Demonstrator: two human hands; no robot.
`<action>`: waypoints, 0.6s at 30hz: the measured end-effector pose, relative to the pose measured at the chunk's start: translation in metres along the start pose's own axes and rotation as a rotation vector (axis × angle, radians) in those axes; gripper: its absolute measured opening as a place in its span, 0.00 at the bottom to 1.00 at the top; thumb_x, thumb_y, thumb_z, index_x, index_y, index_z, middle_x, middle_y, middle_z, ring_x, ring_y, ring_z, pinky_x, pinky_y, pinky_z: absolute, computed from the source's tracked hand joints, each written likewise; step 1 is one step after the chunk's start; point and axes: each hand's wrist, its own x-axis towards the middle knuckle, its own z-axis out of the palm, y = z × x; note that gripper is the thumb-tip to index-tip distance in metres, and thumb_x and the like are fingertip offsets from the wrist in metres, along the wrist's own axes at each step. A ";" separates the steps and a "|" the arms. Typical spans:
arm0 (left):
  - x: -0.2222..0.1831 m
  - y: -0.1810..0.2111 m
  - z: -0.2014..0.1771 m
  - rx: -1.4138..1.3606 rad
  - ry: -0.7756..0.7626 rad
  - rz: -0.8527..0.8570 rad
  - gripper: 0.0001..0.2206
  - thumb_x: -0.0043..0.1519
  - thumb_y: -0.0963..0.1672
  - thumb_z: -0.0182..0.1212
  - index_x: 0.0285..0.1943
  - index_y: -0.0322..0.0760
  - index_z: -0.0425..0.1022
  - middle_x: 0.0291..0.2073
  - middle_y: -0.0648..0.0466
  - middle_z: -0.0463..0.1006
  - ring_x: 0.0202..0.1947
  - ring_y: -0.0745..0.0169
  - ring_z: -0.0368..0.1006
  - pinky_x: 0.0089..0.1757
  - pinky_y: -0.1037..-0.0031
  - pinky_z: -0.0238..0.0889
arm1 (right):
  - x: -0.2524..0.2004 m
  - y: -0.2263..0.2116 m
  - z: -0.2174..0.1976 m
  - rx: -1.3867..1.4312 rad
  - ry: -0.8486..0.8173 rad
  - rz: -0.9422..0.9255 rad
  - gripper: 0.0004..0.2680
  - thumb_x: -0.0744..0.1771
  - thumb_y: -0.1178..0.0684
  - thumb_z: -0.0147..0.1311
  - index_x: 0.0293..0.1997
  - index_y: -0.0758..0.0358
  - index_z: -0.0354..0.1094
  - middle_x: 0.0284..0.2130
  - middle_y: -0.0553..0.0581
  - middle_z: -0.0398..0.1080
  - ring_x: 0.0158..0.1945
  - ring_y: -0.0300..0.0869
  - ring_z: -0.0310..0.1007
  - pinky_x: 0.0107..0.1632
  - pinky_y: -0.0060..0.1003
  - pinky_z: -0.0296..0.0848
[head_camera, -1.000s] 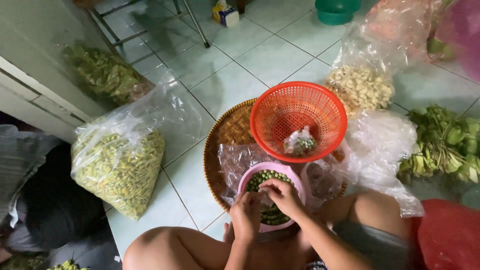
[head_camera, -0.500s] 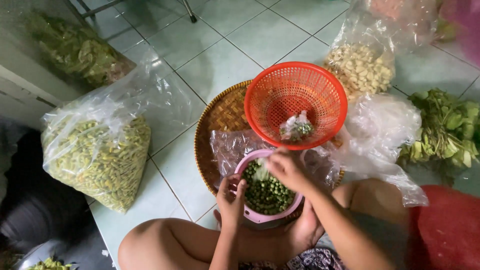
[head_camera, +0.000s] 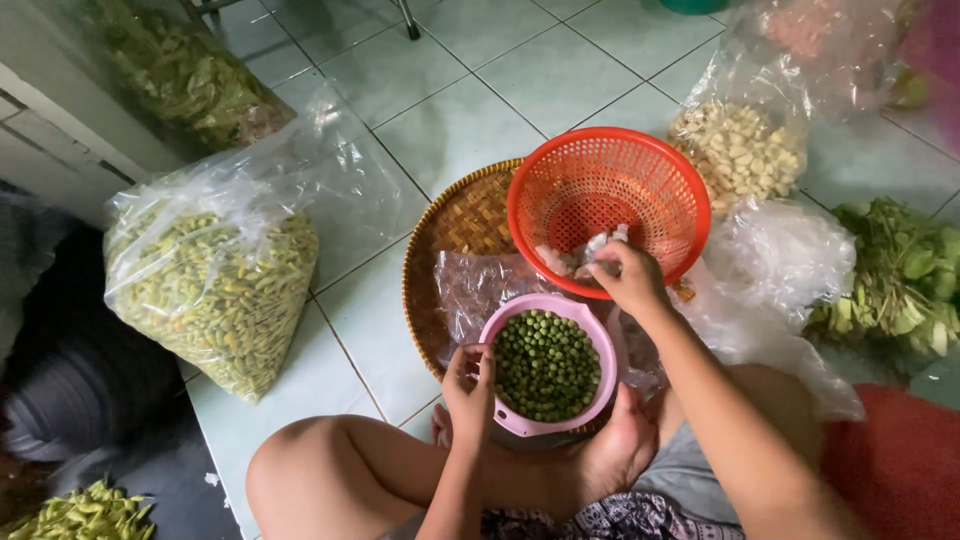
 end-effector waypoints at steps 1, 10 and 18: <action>0.001 -0.003 0.001 0.044 0.040 0.002 0.03 0.64 0.41 0.62 0.41 0.36 0.81 0.29 0.55 0.78 0.29 0.70 0.68 0.30 0.80 0.61 | -0.016 0.007 -0.006 -0.023 -0.013 0.013 0.11 0.64 0.45 0.62 0.47 0.51 0.73 0.39 0.56 0.79 0.43 0.50 0.79 0.45 0.42 0.77; -0.005 -0.017 0.012 0.035 -0.084 -0.007 0.06 0.66 0.44 0.62 0.46 0.38 0.81 0.28 0.52 0.79 0.31 0.65 0.70 0.32 0.75 0.65 | -0.094 0.023 -0.039 -0.061 -0.521 0.223 0.12 0.63 0.49 0.59 0.50 0.48 0.75 0.37 0.56 0.83 0.48 0.50 0.81 0.52 0.44 0.77; -0.015 -0.010 0.002 -0.537 -0.543 -0.649 0.32 0.67 0.56 0.43 0.63 0.22 0.71 0.53 0.38 0.78 0.50 0.52 0.75 0.54 0.65 0.68 | -0.137 -0.101 -0.040 0.622 -0.479 -0.598 0.06 0.65 0.63 0.53 0.43 0.60 0.68 0.35 0.52 0.74 0.38 0.38 0.74 0.43 0.31 0.75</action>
